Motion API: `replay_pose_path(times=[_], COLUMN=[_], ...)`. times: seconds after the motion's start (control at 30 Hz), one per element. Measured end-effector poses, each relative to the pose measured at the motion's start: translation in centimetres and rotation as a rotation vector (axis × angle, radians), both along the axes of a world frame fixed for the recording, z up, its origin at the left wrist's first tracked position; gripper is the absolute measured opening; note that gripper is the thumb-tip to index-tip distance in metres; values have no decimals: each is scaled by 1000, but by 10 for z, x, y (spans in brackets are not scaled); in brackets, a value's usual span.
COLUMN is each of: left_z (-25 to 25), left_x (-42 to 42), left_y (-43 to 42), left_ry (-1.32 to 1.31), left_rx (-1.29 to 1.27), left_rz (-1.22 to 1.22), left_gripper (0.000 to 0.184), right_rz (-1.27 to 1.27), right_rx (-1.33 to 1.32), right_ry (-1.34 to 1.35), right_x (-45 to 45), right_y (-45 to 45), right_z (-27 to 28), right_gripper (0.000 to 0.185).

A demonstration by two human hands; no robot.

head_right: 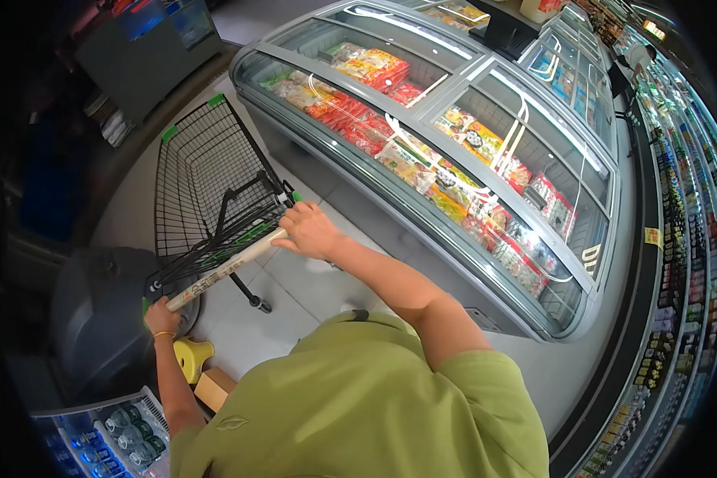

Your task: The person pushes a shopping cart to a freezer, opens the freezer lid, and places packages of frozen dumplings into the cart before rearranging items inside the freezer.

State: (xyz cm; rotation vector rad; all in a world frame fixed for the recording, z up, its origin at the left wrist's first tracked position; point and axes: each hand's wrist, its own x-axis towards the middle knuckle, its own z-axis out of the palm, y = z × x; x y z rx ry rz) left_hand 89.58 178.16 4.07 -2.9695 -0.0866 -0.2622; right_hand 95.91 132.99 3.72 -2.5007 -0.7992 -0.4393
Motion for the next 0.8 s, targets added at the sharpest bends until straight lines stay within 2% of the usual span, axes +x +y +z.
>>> replay_pose_path(times=[0.23, 0.3, 0.33, 0.4, 0.47, 0.5, 0.53, 0.6, 0.67, 0.73, 0.77, 0.8], left_z=[-4, -10, -10, -8, -5, 2, 21, 39, 43, 26, 17, 12], left_x=[37, 48, 49, 52, 61, 70, 80, 106, 134, 160, 175, 186], left_y=[6, 13, 9, -11, -42, -69, -107, -167, -215, -241, -252, -263], left_ry=[-61, 24, 23, -48, -93, -112, -75, 30, 185, 274, 341, 231], left_rx=[-26, -26, -25, -145, -225, -370, -463, -537, -461, -418, -375, -343], left_rz=[93, 181, 192, 130, -62, -146, -183, -310, -384, -426, -471, -563], left_gripper=[10, 25, 25, 57, 87, 98, 101, 103, 105, 106, 107, 103], right_rz=[3, 9, 20, 3, -6, -26, 16, 17, 14, 141, 134, 179], right_rx=[-62, -61, -60, -42, 1, 41, -7, 35, 75, 289, 292, 332], right_ry=[53, 58, 58, 78, 20, -30, 118, 130, 149, 321, 321, 417], right_x=[34, 45, 49, 57, 68, 73, 78, 87, 103, 116, 126, 137], right_y=[22, 26, 30, 38, 44, 48, 49, 51, 45, 35, 27, 16], right_z=[-5, -8, -10, -14, -21, -25, -21, -22, -19, -14, -8, -1], right_gripper=[38, 39, 39, 38, 34, 31, 33, 28, 23, 17, 17, 16])
